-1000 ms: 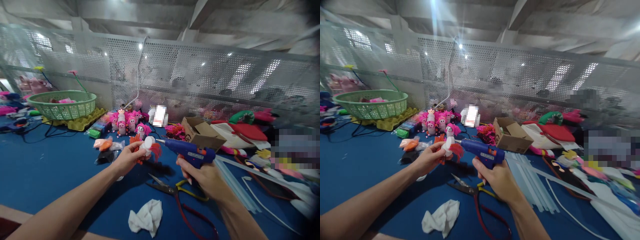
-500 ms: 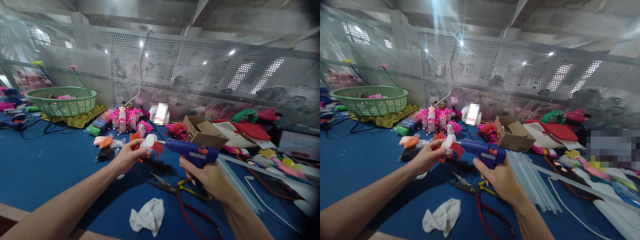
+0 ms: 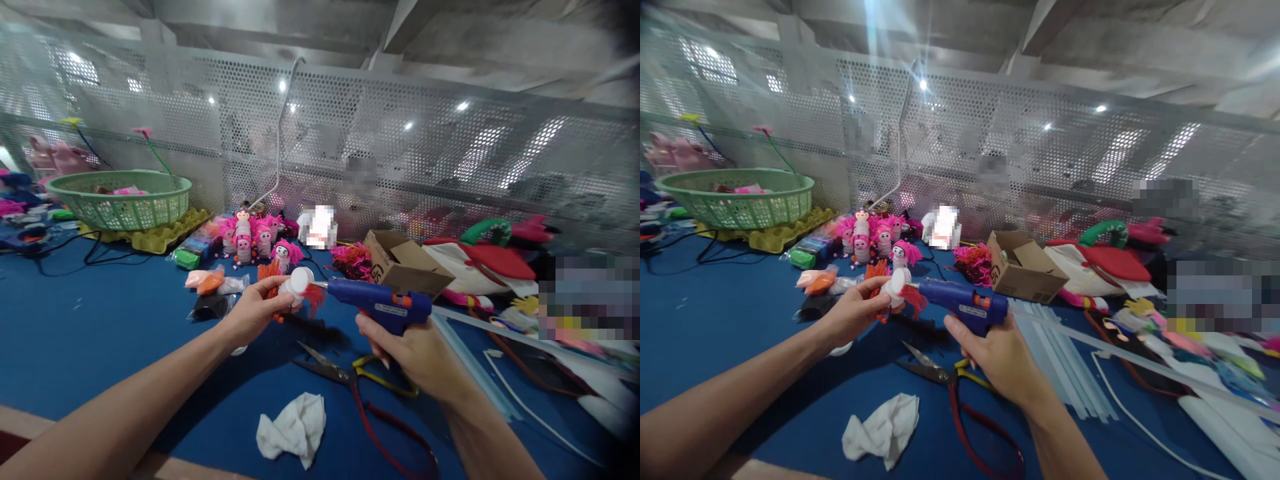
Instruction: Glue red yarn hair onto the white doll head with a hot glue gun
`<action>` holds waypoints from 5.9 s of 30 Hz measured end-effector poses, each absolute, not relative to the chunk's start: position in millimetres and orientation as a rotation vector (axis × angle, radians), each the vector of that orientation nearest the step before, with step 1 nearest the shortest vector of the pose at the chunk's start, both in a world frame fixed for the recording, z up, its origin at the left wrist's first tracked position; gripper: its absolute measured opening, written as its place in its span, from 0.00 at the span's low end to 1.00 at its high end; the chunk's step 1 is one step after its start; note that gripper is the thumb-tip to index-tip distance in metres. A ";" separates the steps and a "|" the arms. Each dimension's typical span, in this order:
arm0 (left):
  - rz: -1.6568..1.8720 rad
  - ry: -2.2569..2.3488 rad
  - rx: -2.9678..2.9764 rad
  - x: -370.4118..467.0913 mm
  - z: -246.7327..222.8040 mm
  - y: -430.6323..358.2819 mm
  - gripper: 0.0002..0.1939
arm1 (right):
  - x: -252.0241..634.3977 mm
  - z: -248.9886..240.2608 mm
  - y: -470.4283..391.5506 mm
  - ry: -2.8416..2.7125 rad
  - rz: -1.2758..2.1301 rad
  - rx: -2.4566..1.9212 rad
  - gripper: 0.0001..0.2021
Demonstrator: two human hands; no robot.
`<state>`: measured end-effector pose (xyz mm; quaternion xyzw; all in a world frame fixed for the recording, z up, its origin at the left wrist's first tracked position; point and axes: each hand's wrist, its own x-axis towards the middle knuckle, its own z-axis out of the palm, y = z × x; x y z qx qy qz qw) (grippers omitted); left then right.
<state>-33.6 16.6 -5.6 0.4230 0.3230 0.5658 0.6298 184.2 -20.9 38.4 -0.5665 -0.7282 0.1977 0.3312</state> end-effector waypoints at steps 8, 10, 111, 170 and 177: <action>1.280 0.738 0.998 -35.1 -11.2 19.0 0.21 | 184.8 36.0 -20.3 -1.906 0.480 -1.463 0.20; 1.281 0.729 0.996 -34.9 -11.7 19.1 0.21 | 185.5 35.1 -20.0 -1.890 0.479 -1.461 0.20; 1.280 0.771 1.017 -34.0 -9.4 16.0 0.22 | 194.0 34.1 -22.6 -1.962 0.111 -1.246 0.15; 1.042 0.563 0.989 -38.3 -7.2 11.8 0.21 | 178.0 34.4 -17.5 -1.376 1.344 -1.041 0.16; 1.090 0.555 0.960 -38.4 -8.4 13.0 0.23 | 181.9 33.4 -18.7 -1.478 1.241 -1.090 0.15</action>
